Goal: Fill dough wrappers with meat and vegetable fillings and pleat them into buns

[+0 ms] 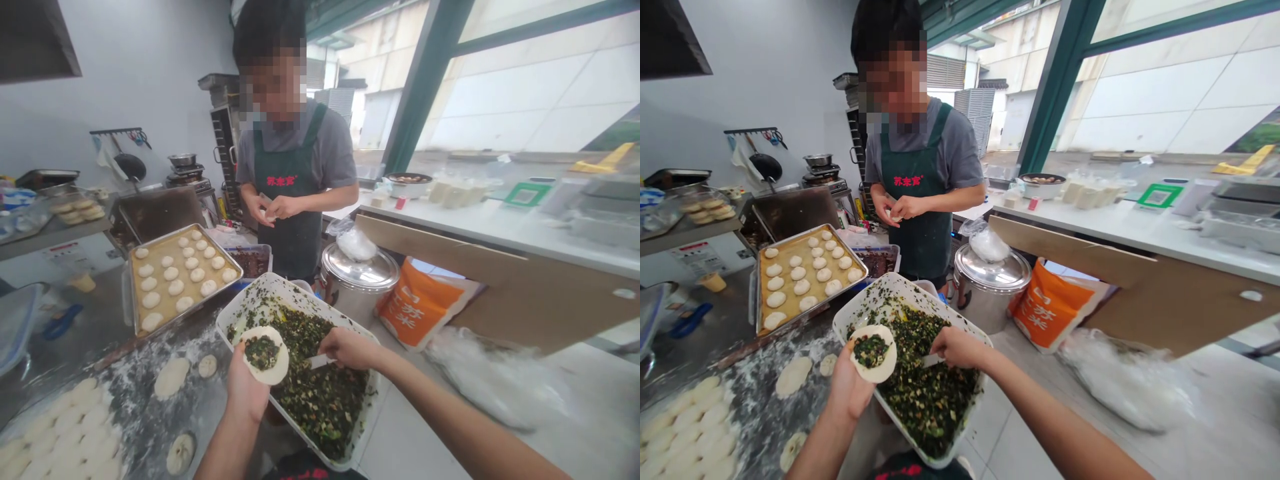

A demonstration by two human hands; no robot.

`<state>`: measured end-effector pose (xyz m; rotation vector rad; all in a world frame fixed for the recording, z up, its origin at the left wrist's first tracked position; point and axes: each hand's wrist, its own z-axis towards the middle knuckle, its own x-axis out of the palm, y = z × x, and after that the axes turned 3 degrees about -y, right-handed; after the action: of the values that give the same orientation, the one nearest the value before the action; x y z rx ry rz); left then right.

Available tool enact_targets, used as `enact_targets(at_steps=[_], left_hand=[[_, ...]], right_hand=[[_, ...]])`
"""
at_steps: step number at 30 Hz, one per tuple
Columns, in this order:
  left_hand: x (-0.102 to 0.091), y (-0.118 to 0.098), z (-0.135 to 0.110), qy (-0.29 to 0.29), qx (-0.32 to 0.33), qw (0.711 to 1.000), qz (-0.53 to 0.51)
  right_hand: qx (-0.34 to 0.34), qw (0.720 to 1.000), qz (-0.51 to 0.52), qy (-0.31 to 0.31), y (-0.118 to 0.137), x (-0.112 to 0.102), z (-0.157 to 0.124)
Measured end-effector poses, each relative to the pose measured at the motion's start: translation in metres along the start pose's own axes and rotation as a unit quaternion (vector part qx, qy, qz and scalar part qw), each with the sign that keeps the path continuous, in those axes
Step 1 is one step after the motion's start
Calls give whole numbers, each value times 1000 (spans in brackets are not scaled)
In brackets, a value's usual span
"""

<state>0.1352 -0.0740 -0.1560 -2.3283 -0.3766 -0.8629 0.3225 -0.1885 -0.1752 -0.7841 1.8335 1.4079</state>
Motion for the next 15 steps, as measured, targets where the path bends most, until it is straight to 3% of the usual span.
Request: enact_targets(at_steps=[5,11,15], left_hand=[[1,-1,4,-17,20,1000,-6],[9,2,2,-33,34,999,0],[11,6,3,-39,32,999,10]], right_hand=[[-6,988,155,20,-6,-16,-8],[27,993,86,-80,-4,-21,-18],[38,982,182,-29,-5,-22,-23]])
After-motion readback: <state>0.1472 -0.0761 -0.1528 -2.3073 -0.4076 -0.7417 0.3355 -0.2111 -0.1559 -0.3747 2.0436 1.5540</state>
